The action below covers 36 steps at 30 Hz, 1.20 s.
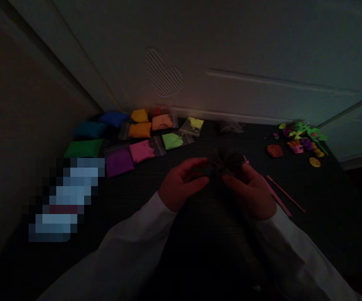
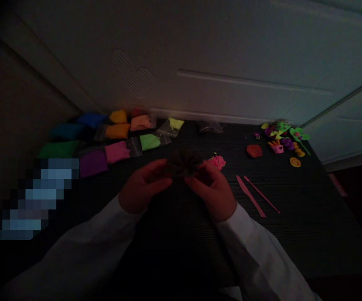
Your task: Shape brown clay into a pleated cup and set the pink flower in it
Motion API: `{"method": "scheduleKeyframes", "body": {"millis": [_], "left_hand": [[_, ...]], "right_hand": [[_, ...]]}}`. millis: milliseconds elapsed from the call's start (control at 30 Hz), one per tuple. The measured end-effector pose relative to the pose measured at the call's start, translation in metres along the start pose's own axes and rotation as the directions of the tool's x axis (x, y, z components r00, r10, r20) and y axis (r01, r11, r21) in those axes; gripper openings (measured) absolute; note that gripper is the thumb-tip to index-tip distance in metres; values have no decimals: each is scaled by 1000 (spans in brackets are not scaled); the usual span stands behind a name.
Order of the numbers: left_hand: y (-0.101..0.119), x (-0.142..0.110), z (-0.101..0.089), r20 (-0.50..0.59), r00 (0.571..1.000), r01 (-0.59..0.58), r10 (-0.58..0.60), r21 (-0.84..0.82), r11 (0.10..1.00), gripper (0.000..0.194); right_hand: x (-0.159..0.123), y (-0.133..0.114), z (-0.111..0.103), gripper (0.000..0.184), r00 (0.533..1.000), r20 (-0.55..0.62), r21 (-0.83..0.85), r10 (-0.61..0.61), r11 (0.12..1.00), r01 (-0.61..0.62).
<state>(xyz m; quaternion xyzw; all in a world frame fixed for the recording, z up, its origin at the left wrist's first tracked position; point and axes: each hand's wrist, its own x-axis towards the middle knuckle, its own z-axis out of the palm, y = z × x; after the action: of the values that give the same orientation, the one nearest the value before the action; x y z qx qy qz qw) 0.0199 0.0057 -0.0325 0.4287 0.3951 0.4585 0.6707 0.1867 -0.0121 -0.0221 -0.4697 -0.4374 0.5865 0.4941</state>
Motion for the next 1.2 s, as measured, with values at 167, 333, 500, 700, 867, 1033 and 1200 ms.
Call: {"method": "scheduleKeyframes", "body": {"millis": [167,333,500,700,867,1033,1200], "left_hand": [[-2,-8,2,59,993,-113,100,277,954,42],[1,-3,2,-14,1000,-24,26,135,991,32],[1,2,7,26,986,162,-164,-368,916,23],[2,1,8,28,969,219,-245,-553,804,20],[-2,0,7,90,960,268,-264,-561,784,19],[-4,-1,10,115,954,293,-277,-564,772,26],[-6,-2,9,135,947,316,-291,-554,770,24]], "right_hand": [[-1,4,6,26,999,42,7,-9,1000,9],[-4,4,5,21,999,44,-12,5,1000,-4],[-6,4,2,26,996,70,-43,-50,998,53],[-9,-3,1,28,865,84,-451,-495,755,476],[-11,-7,5,32,687,277,-672,-672,376,638],[-10,-5,4,23,687,303,-697,-660,338,632],[-9,-5,3,21,698,308,-683,-647,361,635]]}}
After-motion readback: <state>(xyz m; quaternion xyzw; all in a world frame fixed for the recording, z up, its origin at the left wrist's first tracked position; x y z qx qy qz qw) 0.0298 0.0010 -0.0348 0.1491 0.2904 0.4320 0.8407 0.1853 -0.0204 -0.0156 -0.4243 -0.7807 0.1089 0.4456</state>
